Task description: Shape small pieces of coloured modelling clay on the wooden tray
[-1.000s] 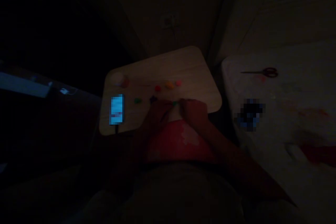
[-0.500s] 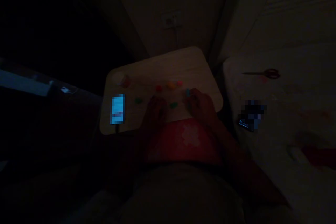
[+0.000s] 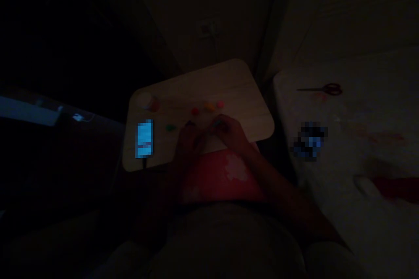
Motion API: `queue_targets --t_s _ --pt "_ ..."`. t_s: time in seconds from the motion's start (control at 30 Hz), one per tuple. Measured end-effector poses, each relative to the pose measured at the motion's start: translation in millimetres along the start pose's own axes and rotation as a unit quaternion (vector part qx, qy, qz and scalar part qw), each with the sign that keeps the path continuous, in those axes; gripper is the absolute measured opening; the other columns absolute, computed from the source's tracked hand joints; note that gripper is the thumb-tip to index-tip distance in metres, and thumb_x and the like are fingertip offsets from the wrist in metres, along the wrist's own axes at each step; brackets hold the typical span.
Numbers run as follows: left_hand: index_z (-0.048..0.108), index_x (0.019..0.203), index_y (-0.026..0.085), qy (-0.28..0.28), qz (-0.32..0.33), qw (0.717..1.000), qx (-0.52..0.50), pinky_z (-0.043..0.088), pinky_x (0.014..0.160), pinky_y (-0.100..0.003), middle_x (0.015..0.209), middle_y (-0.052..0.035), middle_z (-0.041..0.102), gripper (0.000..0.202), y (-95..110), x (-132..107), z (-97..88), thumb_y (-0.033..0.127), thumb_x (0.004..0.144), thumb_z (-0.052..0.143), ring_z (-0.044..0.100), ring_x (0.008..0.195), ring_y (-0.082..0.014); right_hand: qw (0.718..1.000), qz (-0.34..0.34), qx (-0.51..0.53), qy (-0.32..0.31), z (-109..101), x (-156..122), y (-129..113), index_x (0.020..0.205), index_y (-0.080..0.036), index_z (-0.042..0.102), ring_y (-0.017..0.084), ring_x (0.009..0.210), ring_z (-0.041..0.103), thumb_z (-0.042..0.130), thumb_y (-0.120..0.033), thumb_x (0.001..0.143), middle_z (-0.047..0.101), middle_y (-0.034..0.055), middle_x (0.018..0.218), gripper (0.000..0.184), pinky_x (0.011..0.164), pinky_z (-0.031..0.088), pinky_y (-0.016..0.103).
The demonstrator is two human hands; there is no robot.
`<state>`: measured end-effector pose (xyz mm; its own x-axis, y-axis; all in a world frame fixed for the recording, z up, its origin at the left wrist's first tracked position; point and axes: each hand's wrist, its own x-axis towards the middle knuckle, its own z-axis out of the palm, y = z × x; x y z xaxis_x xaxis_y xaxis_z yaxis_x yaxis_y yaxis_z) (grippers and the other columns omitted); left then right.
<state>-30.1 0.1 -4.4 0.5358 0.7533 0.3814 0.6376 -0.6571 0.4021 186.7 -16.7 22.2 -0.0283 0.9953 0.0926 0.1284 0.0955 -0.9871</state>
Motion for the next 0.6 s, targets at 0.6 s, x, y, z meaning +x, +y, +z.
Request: queue_targets --t_s 0.6 --pt "0.072 0.105 0.021 0.002 -0.042 0.996 0.084 0.050 0.110 -0.054 0.109 -0.0105 0.076 0.016 6 3 1.6 0.024 0.105 0.056 0.066 0.121 -0.0313 0.970 -0.093 -0.226 -0.019 -37 11 15 0.101 -0.021 0.084 0.023 0.091 0.075 0.060 -0.035 0.096 0.083 0.0099 0.105 0.028 0.086 0.057 0.035"
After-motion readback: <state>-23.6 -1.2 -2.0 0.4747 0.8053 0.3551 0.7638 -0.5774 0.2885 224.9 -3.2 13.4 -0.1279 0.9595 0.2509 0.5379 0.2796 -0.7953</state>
